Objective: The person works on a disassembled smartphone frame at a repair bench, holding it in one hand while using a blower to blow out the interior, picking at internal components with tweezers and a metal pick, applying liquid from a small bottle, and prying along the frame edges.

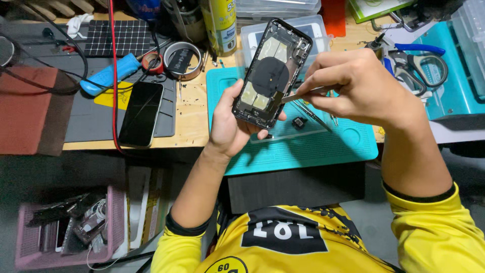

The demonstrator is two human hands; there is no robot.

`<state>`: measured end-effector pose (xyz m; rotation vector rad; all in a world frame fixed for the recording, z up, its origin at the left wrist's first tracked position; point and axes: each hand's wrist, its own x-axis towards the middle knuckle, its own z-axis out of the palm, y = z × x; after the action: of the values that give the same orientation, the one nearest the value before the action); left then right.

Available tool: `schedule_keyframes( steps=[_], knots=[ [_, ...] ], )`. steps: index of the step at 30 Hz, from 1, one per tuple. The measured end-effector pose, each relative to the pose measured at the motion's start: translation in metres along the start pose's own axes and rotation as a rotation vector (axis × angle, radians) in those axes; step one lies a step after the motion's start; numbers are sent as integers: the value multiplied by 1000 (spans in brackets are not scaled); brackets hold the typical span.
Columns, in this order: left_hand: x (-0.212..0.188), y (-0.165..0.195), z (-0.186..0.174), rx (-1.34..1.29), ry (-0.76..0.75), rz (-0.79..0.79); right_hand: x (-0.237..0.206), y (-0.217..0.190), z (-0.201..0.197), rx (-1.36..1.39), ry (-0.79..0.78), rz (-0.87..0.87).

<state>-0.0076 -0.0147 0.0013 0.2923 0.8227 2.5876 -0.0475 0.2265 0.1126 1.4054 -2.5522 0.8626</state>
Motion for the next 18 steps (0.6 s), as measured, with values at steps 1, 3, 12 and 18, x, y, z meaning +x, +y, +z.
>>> schedule_keyframes(
  steps=[1, 3, 12, 18],
  knots=[
    [0, 0, 0, -5, 2, -1, 0, 0, 0, 15, 0, -7],
    [-1, 0, 0, -23, 4, -3, 0, 0, 0, 8, -12, 2],
    [2, -3, -1, -34, 6, -6, -1, -2, 9, 52, -6, -37],
    [5, -5, -2, -22, 6, 3, -4, -2, 12, 57, -4, -48]
  ],
)
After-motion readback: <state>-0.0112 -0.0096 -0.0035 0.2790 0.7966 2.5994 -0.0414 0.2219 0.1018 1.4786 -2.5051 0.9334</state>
